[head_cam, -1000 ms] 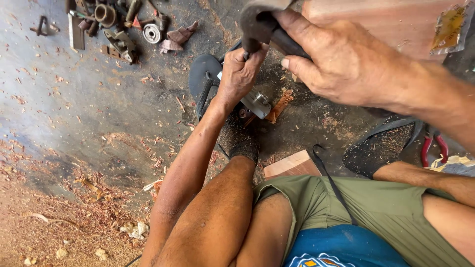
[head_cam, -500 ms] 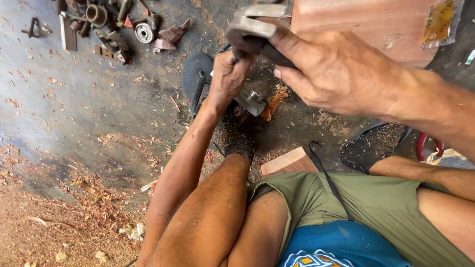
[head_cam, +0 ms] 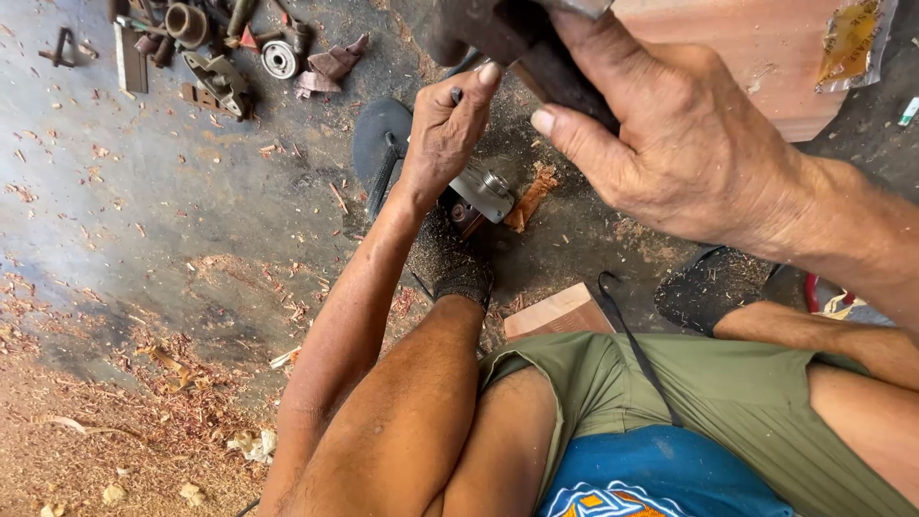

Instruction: The person sits on the workshop floor and uses a hammer to drive a pin into a small metal component held against their foot. They then pick up the metal part, turn it over, and handle it together with a wooden block and a disassembled power planer on the floor.

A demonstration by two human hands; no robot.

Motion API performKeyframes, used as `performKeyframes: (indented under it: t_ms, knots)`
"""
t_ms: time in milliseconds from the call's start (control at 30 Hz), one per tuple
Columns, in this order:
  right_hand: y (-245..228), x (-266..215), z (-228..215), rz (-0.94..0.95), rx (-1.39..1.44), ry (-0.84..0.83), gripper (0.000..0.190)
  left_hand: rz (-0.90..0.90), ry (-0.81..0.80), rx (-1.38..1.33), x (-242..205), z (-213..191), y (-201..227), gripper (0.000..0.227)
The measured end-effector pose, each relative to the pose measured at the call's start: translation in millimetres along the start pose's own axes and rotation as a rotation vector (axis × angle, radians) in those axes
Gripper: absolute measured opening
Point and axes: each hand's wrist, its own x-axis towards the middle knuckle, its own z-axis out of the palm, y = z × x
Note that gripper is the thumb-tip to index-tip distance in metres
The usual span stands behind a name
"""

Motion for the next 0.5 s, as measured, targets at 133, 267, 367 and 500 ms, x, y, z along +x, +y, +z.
performKeyframes:
  t_ms: [133,267,367,500]
  knots:
    - [13,-8,8,-0.169,0.011,0.059,0.049,-0.046,0.020,0.028,1,0,-7,0.053]
    - [11,-6,7,-0.068,0.022,0.016,0.055,-0.067,0.006,-0.012,-1,-1,-6,0.054]
    - [3,-3,2,-0.062,0.036,0.012,0.057,0.026,0.000,0.094,-4,2,-6,0.054]
    - [7,-11,-7,-0.167,0.033,0.075,0.056,0.049,0.079,0.058,-5,-3,-41,0.054]
